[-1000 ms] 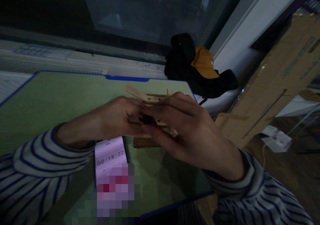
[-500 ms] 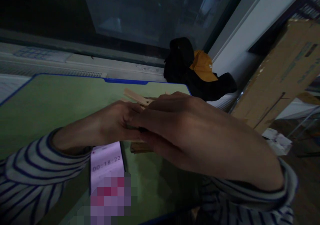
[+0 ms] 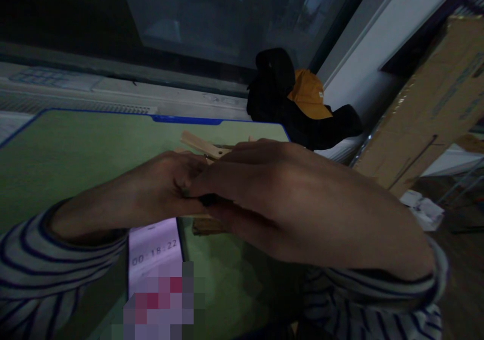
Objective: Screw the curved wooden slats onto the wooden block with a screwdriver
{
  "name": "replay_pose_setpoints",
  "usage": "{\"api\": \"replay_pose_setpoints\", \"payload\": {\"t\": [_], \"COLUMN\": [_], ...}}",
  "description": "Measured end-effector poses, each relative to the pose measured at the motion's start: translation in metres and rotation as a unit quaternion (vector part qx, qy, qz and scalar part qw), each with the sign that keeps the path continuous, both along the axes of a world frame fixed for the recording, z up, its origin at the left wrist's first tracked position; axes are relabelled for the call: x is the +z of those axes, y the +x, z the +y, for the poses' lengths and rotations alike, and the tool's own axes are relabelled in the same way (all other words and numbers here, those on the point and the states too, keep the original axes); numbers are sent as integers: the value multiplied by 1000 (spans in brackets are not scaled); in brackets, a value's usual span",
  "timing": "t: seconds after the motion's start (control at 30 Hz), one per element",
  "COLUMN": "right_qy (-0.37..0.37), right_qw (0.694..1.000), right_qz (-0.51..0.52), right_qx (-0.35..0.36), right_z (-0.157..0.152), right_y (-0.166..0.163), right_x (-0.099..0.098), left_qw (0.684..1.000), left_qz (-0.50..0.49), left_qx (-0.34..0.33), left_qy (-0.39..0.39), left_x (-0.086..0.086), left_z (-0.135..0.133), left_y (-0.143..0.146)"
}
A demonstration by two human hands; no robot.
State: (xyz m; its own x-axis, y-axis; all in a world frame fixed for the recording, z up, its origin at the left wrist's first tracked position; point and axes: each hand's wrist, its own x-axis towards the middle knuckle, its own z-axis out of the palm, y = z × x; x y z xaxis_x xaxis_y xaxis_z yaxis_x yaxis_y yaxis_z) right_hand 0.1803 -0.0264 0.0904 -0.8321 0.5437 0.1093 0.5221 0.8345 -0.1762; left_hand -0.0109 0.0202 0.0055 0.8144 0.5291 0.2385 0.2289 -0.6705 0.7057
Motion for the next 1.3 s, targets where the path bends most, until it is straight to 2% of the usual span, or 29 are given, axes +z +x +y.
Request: {"api": "replay_pose_setpoints", "payload": {"t": [0.2,0.4,0.6,0.8,0.97,1.17,1.3], "right_qy": [-1,-12,-15,-19,-22,0,2], "right_qw": [1000,1000,1000,1000,1000,999,999], "right_qz": [-2,1,-5,17,20,13,2], "right_qx": [-4,-2,-5,-10,-5,-35,-49], "right_z": [-1,1,1,2,2,2,2], "right_y": [1,0,0,-1,-3,-4,-2], "right_x": [1,1,3,1,1,-1,-1], "left_qw": [1000,1000,1000,999,999,999,998], "left_qz": [-9,-16,-5,12,10,10,19], "left_qx": [6,-9,-27,5,-4,-38,-17], "left_qy": [-18,17,-4,34,35,29,61], "left_x": [2,-1,0,4,2,0,1], "left_z": [-2,0,0,-3,-3,-4,-4], "left_y": [0,0,0,0,2,2,3]}}
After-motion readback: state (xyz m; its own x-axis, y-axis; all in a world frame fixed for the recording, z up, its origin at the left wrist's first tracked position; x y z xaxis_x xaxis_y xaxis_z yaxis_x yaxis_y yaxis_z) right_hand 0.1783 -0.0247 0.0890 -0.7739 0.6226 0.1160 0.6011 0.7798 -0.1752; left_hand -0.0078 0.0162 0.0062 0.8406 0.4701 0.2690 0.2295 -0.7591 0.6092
